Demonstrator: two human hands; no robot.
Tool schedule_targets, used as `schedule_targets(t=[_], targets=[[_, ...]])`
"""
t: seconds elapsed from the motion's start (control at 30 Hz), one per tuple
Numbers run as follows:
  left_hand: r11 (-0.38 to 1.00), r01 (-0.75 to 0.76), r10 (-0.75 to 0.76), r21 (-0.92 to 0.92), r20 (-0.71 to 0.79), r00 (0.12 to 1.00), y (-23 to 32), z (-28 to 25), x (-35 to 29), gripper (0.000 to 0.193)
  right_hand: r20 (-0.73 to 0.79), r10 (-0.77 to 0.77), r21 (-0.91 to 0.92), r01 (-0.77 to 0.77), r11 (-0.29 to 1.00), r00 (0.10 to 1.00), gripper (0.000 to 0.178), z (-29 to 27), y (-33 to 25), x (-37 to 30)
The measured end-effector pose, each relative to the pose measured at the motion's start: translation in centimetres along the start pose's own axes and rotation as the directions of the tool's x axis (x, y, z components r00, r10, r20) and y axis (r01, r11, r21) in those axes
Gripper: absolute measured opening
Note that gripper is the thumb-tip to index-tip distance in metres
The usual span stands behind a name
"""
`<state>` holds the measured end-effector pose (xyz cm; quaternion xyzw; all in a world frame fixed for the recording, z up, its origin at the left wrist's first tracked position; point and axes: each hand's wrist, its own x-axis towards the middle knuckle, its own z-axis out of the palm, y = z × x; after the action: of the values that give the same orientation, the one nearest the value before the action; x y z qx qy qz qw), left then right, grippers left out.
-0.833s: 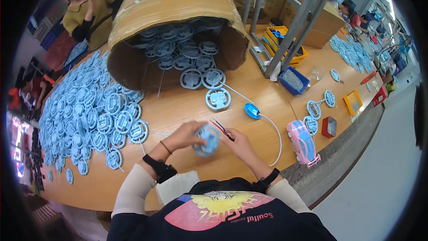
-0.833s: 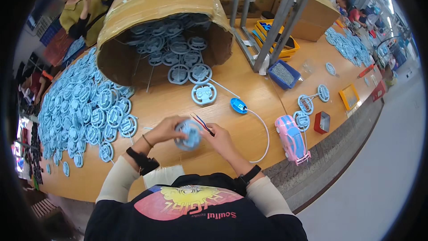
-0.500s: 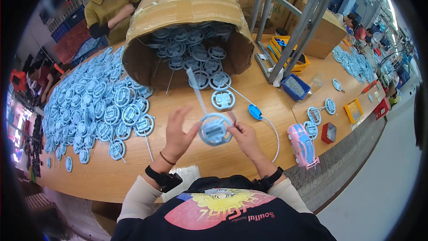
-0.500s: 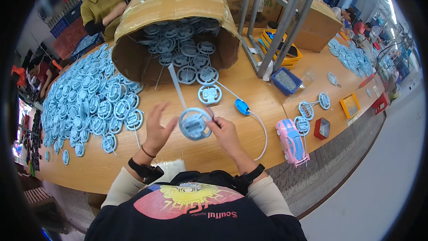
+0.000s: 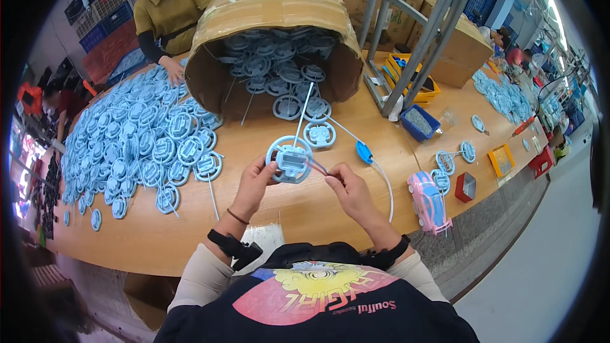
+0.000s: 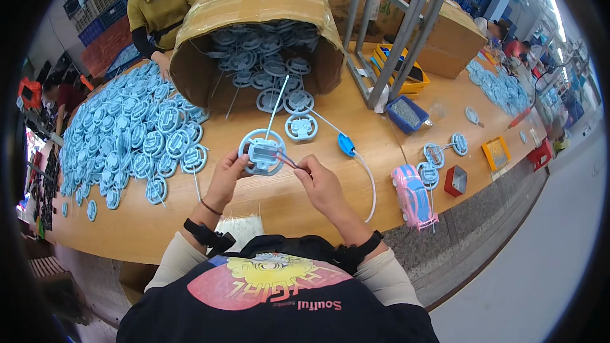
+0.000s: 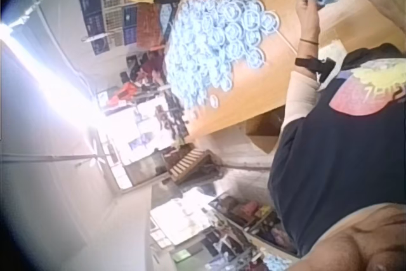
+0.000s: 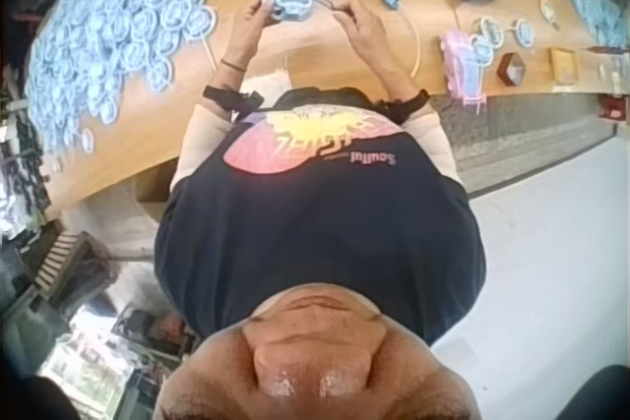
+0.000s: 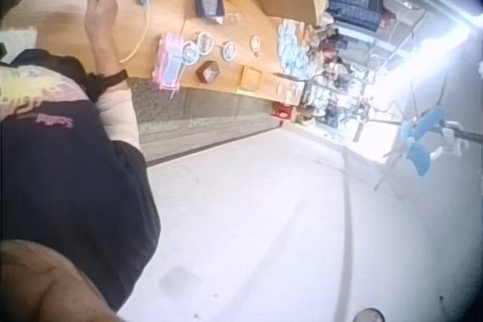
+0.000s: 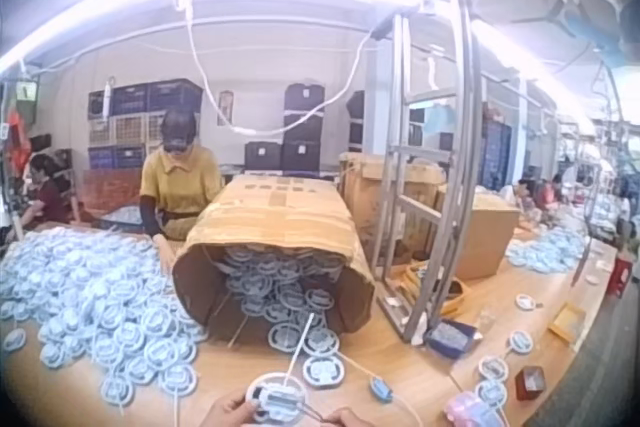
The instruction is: The person repeatedly picks up light blue plastic circular components and white plastic sticks from a table. They insert the sticks into the center of the components and use a red and blue tool to press or secure the connection. The assembled units are placed on the table, accumulating in a pile.
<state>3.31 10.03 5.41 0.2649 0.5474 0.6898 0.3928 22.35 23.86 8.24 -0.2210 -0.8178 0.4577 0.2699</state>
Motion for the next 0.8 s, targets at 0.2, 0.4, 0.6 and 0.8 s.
schedule_targets(t=[0.2, 0.4, 0.6, 0.8], targets=[[0.994, 0.071, -0.072, -0.088, -0.001, 0.997, 0.8, 0.3, -1.5, 0.027, 0.137, -0.07, -0.183, 0.095, 0.979, 0.988, 0.013, -0.5, -0.3, -0.5], [0.977, 0.111, -0.104, -0.181, 0.045, 0.994, 0.4, 1.0, -1.8, 0.026, 0.13, -0.091, -0.147, 0.11, 0.983, 0.987, 0.012, 0.3, -0.7, -0.5], [0.968, 0.109, -0.106, -0.225, 0.023, 0.994, -0.1, 1.1, -1.9, 0.025, 0.143, -0.048, -0.142, 0.068, 0.988, 0.989, 0.014, 0.5, -1.5, -0.6], [0.965, 0.133, -0.122, -0.226, 0.061, 0.991, -0.6, -0.2, -1.5, 0.026, 0.155, -0.082, -0.118, 0.1, 0.988, 0.985, 0.014, 1.1, -1.4, -0.7]])
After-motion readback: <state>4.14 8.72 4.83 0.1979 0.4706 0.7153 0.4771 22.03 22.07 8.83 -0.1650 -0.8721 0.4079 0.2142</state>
